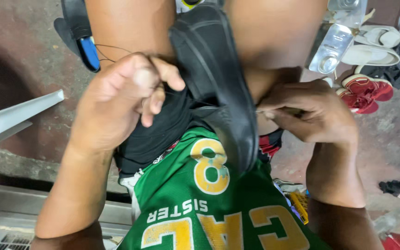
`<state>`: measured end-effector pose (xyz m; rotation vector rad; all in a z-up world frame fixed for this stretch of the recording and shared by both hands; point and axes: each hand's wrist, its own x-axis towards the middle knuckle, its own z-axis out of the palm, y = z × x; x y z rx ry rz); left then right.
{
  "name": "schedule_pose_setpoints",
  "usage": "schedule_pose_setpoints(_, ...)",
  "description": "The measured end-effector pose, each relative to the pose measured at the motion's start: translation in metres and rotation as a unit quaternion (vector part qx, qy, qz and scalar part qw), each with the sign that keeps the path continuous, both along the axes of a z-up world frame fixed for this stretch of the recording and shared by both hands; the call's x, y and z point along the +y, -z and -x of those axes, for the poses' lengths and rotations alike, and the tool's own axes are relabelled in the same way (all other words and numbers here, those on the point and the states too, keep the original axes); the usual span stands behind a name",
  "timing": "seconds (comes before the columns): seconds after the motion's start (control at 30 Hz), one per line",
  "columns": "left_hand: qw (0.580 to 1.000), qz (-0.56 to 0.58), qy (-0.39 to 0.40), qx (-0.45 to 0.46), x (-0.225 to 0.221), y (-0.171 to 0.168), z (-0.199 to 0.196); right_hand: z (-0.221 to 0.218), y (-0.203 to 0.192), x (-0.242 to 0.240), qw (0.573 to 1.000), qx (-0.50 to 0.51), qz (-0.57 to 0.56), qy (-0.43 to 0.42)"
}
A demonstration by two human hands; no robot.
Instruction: The person sews the sole of a black shoe by hand using a needle and thread.
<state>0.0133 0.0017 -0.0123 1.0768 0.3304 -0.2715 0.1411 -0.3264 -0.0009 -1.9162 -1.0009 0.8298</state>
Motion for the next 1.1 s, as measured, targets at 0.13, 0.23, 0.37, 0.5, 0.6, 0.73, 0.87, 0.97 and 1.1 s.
schedule_pose_setpoints(0.13, 0.997, 0.058, -0.005, 0.055, -0.012, 0.002, -0.002, 0.003, -0.003, 0.014, 0.999, 0.024, 0.016, -0.016)
schedule_pose_setpoints(0.23, 0.971, -0.207, 0.098, 0.068, -0.026, 0.0, -0.011, 0.008, -0.015, 0.016, 0.999, 0.001, 0.045, -0.002)
schedule_pose_setpoints(0.37, 0.899, -0.376, 0.223, -0.039, -0.032, -0.002, -0.026, 0.01, -0.02, 0.021, 0.998, -0.046, 0.026, -0.015)
schedule_pose_setpoints(0.5, 0.916, -0.257, 0.305, 0.045, -0.031, 0.004, -0.041, 0.022, -0.025, 0.023, 0.996, -0.057, 0.064, 0.009)
schedule_pose_setpoints(0.6, 0.934, -0.184, 0.305, 0.021, -0.032, 0.007, -0.048, 0.03, -0.026, 0.024, 0.994, -0.077, 0.071, 0.021)
schedule_pose_setpoints(0.73, 0.936, -0.156, 0.314, 0.01, -0.033, 0.01, -0.05, 0.036, -0.027, 0.027, 0.993, -0.097, 0.062, 0.017)
schedule_pose_setpoints(0.87, 0.939, -0.149, 0.308, 0.014, -0.035, 0.01, -0.049, 0.04, -0.028, 0.028, 0.991, -0.121, 0.055, 0.029)
schedule_pose_setpoints(0.97, 0.943, -0.142, 0.302, 0.001, -0.035, 0.011, -0.048, 0.041, -0.027, 0.029, 0.989, -0.135, 0.049, 0.026)
schedule_pose_setpoints(1.1, 0.931, -0.178, 0.317, -0.013, -0.035, 0.012, -0.048, 0.043, -0.028, 0.034, 0.984, -0.169, 0.058, 0.025)
